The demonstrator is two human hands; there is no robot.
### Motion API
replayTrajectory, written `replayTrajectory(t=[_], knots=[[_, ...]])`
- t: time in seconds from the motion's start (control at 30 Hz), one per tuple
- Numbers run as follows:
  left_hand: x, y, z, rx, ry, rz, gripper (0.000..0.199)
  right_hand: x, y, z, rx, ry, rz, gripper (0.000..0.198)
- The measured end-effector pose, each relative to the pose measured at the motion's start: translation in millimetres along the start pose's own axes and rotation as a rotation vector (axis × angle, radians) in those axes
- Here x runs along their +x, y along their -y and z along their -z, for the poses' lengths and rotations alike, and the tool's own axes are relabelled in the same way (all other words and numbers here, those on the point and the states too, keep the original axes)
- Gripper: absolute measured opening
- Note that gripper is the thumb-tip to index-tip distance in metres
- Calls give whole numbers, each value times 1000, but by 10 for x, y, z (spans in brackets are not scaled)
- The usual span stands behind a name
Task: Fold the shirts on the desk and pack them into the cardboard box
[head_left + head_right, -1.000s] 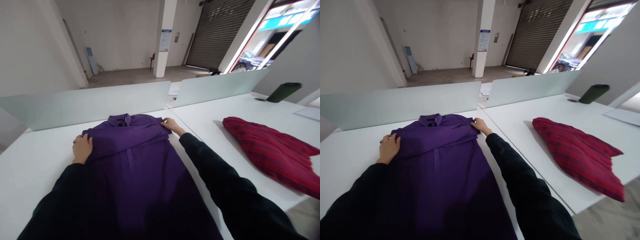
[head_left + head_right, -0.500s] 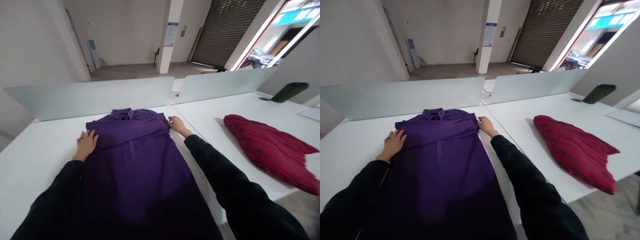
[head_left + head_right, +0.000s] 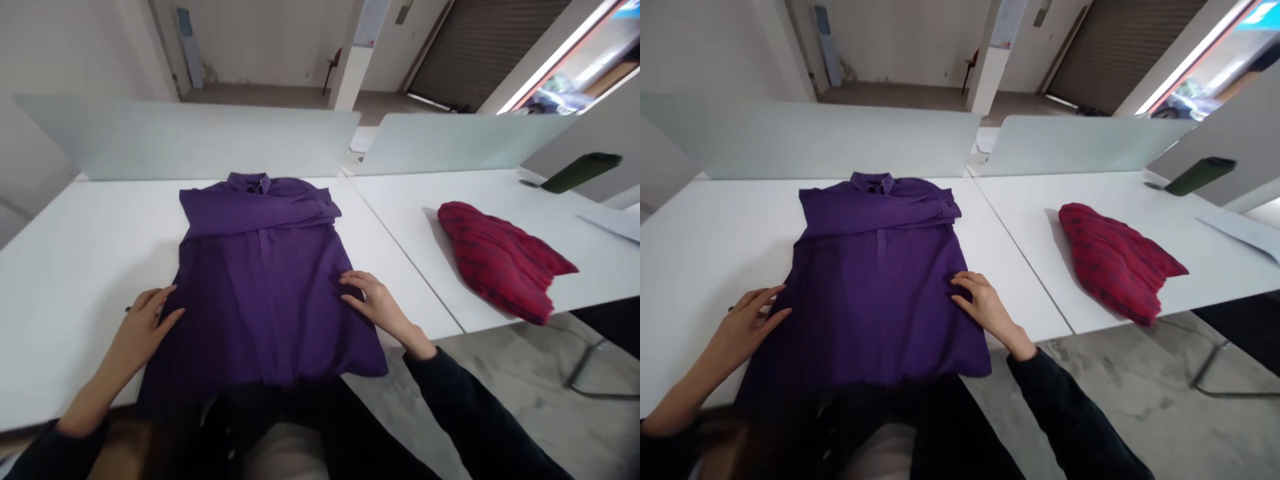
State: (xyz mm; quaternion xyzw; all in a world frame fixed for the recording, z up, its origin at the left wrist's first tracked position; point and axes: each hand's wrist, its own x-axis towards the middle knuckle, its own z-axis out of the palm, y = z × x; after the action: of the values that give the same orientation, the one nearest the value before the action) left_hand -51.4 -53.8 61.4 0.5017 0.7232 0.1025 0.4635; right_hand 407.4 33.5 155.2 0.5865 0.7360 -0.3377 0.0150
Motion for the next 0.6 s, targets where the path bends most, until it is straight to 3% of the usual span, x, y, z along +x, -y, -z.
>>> replayTrajectory(t=[0.1, 0.2, 0.27, 0.33, 0.4, 0.47, 0.53, 0.6], knots=[[-529, -200, 0, -25, -70, -13, 44, -516, 415, -72, 64, -97, -37, 17], [-1091, -478, -102, -196, -95, 114, 31, -1089, 827, -216, 248, -152, -205, 15], [-1414, -673, -233, -460, 39, 298, 25, -1424, 1019, -379, 462, -88, -373, 20], [-1622, -844, -386, -794, 201, 571, 23, -1649, 1108, -568, 726, -28, -591, 24], [-1693, -973, -519, -1113, 269, 905, 18, -1736, 1114, -732, 1001, -64, -824, 36], [-1661, -1066, -608, -1321, 239, 1184, 15, -1707, 1084, -834, 1233, -175, -993, 44], [-1592, -1145, -661, -1392, 218, 1327, 15, -1618, 1064, -875, 1382, -281, -1054, 43], [-1535, -1225, -696, -1390, 220, 1365, 13, -1534, 1075, -879, 1456, -316, -1060, 42]])
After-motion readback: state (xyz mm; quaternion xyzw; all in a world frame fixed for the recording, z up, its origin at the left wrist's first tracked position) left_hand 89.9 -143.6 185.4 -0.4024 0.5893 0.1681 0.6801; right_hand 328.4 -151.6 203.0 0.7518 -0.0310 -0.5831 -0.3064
